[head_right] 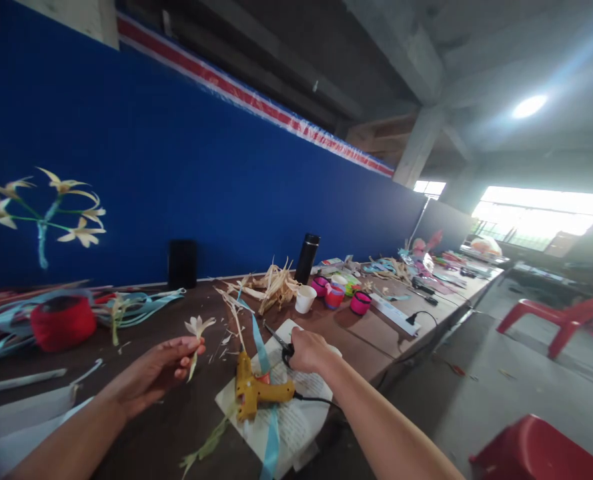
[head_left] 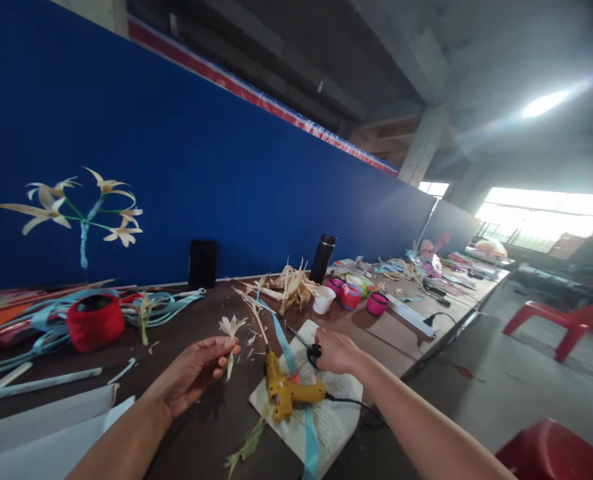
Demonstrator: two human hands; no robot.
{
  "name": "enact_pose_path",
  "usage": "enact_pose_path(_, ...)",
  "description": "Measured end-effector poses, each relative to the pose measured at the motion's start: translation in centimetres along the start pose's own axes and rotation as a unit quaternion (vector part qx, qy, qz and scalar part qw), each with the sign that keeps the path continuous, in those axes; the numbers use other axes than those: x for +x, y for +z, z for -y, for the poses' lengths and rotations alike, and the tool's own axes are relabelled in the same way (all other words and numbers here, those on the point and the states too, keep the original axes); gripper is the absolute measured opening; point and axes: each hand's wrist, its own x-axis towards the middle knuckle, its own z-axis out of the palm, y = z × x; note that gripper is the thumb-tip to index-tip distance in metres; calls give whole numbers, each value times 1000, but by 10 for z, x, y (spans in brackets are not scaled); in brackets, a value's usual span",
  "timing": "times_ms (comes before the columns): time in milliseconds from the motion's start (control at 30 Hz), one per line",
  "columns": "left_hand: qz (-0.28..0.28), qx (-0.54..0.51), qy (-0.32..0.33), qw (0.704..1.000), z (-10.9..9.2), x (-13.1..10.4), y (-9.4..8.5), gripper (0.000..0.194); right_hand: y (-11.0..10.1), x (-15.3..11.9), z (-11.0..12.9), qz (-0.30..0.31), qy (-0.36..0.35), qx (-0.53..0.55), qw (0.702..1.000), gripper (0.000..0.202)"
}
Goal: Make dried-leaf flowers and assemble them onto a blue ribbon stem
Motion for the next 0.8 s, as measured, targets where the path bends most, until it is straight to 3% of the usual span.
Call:
enact_pose_path(133, 5, -7, 0, 1000, -2, -2, 4, 15, -9, 0, -4, 37, -24, 95, 995, 51)
enact_pose_path(300, 1, -4, 6, 1000, -2, -3, 7, 15, -36, -17, -9, 92, -64, 244, 963, 47)
enact_pose_path(333, -1, 0, 5, 1000, -2, -3, 7, 16, -41, -22, -8, 94, -67, 292, 950, 49)
enact_pose_path(433, -16, 26, 14, 999, -2, -4, 9, 18, -51, -41, 2, 97, -61, 537, 836, 51)
enact_pose_path(500, -34, 54, 31, 998, -2, -5, 11, 19, -51, -54, 15, 101, -68, 591, 797, 41)
enact_pose_path(667, -48, 142, 124, 981, -2, -5, 19, 19, -44, -79, 47, 205, -92, 563, 795, 39)
enact_pose_path(800, -68, 194, 198, 959, -3, -6, 23, 17, -45, -90, 53, 249, -105, 519, 811, 42)
